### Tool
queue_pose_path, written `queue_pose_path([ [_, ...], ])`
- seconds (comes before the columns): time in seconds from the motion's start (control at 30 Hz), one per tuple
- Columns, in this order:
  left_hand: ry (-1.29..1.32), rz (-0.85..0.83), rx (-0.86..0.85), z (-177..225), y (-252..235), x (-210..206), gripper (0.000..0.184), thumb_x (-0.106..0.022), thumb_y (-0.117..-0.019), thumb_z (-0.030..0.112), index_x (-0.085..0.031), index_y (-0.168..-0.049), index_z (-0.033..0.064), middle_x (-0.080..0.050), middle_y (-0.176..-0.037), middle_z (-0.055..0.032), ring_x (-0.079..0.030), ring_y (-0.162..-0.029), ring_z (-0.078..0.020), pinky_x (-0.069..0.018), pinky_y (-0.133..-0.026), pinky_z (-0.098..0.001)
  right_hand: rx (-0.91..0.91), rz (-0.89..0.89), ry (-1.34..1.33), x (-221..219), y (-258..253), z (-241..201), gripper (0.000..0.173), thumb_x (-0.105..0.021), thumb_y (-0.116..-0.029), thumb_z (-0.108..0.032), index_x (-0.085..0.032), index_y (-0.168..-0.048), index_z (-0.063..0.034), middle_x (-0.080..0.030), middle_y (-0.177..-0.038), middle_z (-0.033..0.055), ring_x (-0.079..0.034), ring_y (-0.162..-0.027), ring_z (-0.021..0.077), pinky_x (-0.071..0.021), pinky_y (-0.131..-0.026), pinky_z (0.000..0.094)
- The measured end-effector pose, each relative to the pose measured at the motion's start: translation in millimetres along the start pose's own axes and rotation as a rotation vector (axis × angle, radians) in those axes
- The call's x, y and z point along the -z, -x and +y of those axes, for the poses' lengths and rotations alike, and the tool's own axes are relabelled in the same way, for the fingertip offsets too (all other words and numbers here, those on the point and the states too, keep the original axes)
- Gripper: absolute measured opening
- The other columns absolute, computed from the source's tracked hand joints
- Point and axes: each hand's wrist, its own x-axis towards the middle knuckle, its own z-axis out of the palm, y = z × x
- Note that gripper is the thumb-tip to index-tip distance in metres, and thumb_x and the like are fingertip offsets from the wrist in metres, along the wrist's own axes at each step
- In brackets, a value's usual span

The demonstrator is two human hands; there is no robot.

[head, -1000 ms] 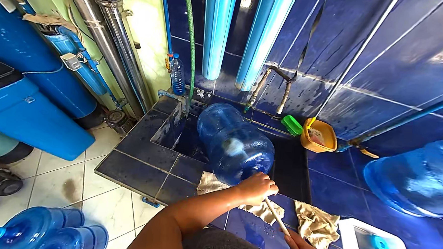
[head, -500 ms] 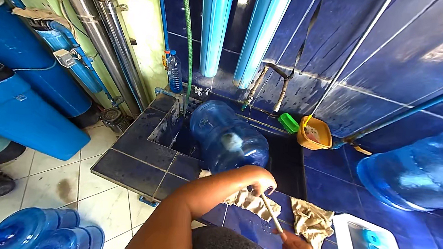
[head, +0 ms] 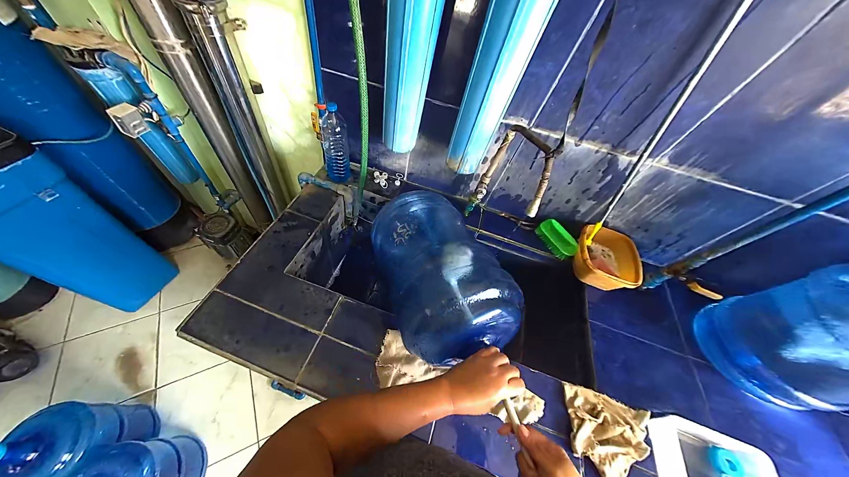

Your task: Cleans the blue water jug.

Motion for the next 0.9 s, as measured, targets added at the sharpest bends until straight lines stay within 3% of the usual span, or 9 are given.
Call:
queue_pose_path([
  [0.1, -0.01, 0.049, -0.038, 6.8, 8.0, -11.6, 0.018, -0.058, -0.0962, -0.001, -0.071, -0.107, 0.0053, -0.07, -0.109, -0.0131, -0.064, -0.111, -0.0321, -0.0442, -0.109, -0.0482, 0.122, 0.1, 0.412, 2.0, -20.1, -6.4, 0.031, -0.048, -0.108, -0.023, -0.072, -0.112, -0.0034, -0.053, -0.061, -0.003, -0.044, -0.05, 0.0047, -0.042, -0.051, 0.0269],
  [0.3, 0.008, 0.101, 0.026, 11.6, 12.1, -13.1, 0.021, -0.055, -0.0986, 0.001, -0.072, -0.11, 0.0063, -0.07, -0.112, -0.0118, -0.063, -0.116, -0.0307, -0.0411, -0.113, -0.0482, 0.001, -0.108, -0.198, -3.7, -0.2, 9.8, 0.041, -0.025, -0.1099, -0.022, -0.063, -0.109, -0.0101, -0.046, -0.051, -0.0132, -0.038, -0.039, -0.004, -0.0332, -0.039, 0.0142],
  [0.37, 0.006, 0.118, 0.009, 7.6, 14.5, -14.9, 0.021, -0.055, -0.0993, 0.002, -0.072, -0.11, 0.0068, -0.07, -0.112, -0.0117, -0.063, -0.116, -0.0309, -0.0417, -0.112, -0.0492, 0.094, 0.014, 0.082, -1.7, -2.5, 10.4, 0.028, -0.038, -0.1079, -0.013, -0.065, -0.108, -0.0042, -0.047, -0.054, -0.0104, -0.04, -0.044, -0.0026, -0.036, -0.044, 0.0164],
  [0.47, -0.023, 0.143, 0.012, 1.7, 18.0, -17.3, 0.019, -0.055, -0.0998, 0.004, -0.071, -0.109, 0.008, -0.07, -0.112, -0.01, -0.063, -0.116, -0.0295, -0.0423, -0.112, -0.0486, 0.208, 0.102, 0.484, 10.5, -4.9, 16.0, 0.029, -0.054, -0.1047, -0.02, -0.071, -0.114, 0.0024, -0.06, -0.068, 0.0027, -0.05, -0.057, 0.007, -0.047, -0.059, 0.0305],
  [0.6, -0.02, 0.166, 0.063, 5.1, 17.2, -15.3, 0.02, -0.056, -0.098, 0.002, -0.072, -0.11, 0.0072, -0.071, -0.113, -0.01, -0.063, -0.118, -0.0291, -0.0407, -0.113, -0.0479, 0.043, -0.024, -0.183, -13.0, 0.8, 22.1, 0.039, -0.028, -0.1088, -0.017, -0.065, -0.108, -0.0054, -0.049, -0.053, -0.0129, -0.042, -0.042, -0.004, -0.0376, -0.043, 0.0143],
  [0.7, -0.032, 0.182, 0.056, 2.1, 16.5, -17.1, 0.019, -0.06, -0.0953, 0.001, -0.072, -0.109, 0.0078, -0.071, -0.11, -0.0097, -0.064, -0.115, -0.0292, -0.0415, -0.112, -0.0482, 0.135, 0.051, 0.095, -10.9, -6.9, 15.4, 0.027, -0.041, -0.1066, -0.013, -0.067, -0.109, -0.0044, -0.047, -0.054, -0.0095, -0.041, -0.043, -0.0008, -0.0375, -0.043, 0.0183],
  [0.8, -0.029, -0.282, 0.056, 6.6, -7.2, 16.3, 0.031, -0.069, -0.0854, -0.005, -0.07, -0.115, 0.0043, -0.069, -0.113, -0.0154, -0.062, -0.115, -0.0357, -0.0395, -0.109, -0.0563, 0.23, 0.144, 0.714, 0.4, -9.9, 1.6, 0.033, -0.061, -0.1013, -0.027, -0.072, -0.117, -0.0007, -0.072, -0.08, 0.0159, -0.069, -0.07, 0.0297, -0.0552, -0.068, 0.0546],
  [0.83, -0.05, -0.517, 0.074, 12.1, -22.5, 32.0, 0.033, -0.074, -0.0807, -0.004, -0.07, -0.113, 0.003, -0.069, -0.113, -0.0169, -0.062, -0.113, -0.0377, -0.0412, -0.104, -0.06, 0.224, 0.133, 0.707, -0.5, -8.0, 0.4, 0.032, -0.061, -0.1014, -0.027, -0.072, -0.117, -0.0007, -0.071, -0.08, 0.0154, -0.068, -0.07, 0.0289, -0.0551, -0.068, 0.0537],
  [0.9, -0.115, -0.849, 0.107, 20.6, -47.4, 56.4, 0.029, -0.075, -0.0824, 0.004, -0.071, -0.112, 0.0047, -0.07, -0.113, -0.016, -0.063, -0.112, -0.0363, -0.0436, -0.1, -0.0599, 0.175, 0.044, 0.312, -7.3, -3.1, 5.9, 0.022, -0.05, -0.104, -0.014, -0.068, -0.111, -0.0046, -0.052, -0.059, -0.006, -0.045, -0.048, 0.0029, -0.0403, -0.047, 0.0227],
])
